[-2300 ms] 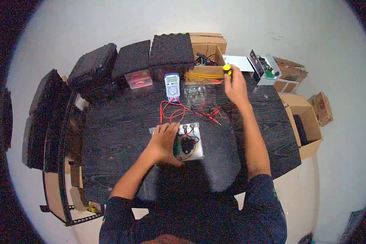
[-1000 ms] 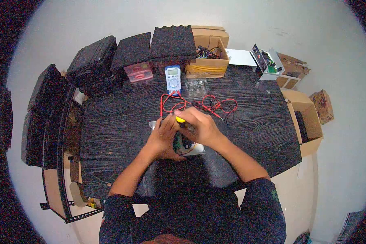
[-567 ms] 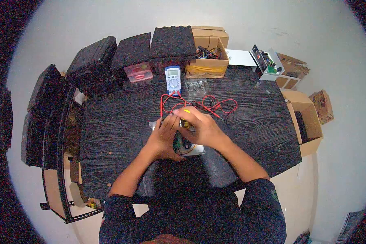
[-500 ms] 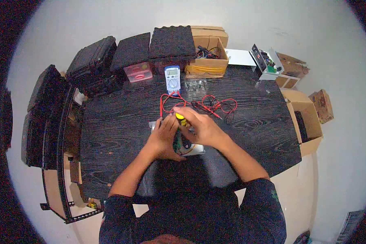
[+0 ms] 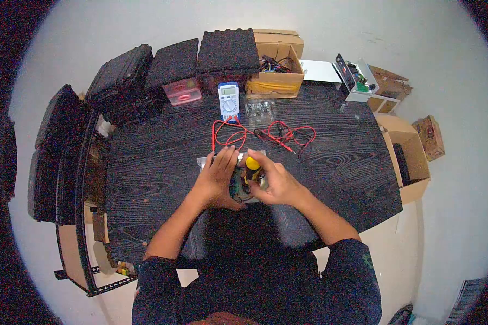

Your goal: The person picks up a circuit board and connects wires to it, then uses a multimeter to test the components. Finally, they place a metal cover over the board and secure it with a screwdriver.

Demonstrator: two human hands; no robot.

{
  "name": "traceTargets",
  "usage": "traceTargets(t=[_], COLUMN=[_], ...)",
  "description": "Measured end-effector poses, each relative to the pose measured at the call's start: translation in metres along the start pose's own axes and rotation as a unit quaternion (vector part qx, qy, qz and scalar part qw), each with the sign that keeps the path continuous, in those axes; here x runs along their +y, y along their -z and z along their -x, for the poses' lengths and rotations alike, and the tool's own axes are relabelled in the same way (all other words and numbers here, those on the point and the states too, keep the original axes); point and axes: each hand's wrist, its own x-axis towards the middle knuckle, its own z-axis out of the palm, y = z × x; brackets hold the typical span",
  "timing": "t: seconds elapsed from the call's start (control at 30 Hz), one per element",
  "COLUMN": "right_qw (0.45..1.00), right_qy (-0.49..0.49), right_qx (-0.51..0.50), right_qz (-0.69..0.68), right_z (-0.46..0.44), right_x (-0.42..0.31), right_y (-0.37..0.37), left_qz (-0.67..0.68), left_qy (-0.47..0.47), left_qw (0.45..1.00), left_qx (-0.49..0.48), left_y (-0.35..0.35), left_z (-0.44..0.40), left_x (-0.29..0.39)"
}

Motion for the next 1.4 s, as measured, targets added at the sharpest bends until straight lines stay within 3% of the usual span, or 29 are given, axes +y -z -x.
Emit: traceTargets(t=[0.43,0.53,0.83,1.03,1.17,1.27,1.4], right_qw=[1.000,0.997,0.981,0.943,0.900,0.832,0.822], right_qy=[-0.002,-0.036,0.080,-0.092,-0.208,-0.311,-0.367], right_qx=[0.023,0.001,0.069,0.290,0.270,0.168,0.165], right_qz=[-0.004,0.068,0.165,0.135,0.272,0.427,0.403], right_z=[0.000,-0.006,-0.008,-0.025,-0.012,0.026,0.059], right_x=[-0.001,-0.018,-0.014,-0.012,0.026,0.073,0.094], right_y=[-0.004,0.002,-0.008,0.054,0.122,0.145,0.133], left_qz=[0.001,-0.010,-0.007,-0.001,-0.003,-0.010,-0.018], left_qy=[0.002,0.006,-0.002,0.010,0.015,0.019,0.019], left_qw=[1.000,1.000,1.000,1.000,1.000,0.999,0.998], left_qx=[0.006,-0.005,0.021,-0.010,-0.022,-0.030,-0.049], left_y=[-0.002,0.000,-0.005,0.001,0.000,-0.002,-0.001], left_z=[-0.001,-0.002,-0.001,-0.001,-0.001,-0.001,-0.002], left_x=[0.000,0.001,-0.001,0.001,0.000,0.000,0.000])
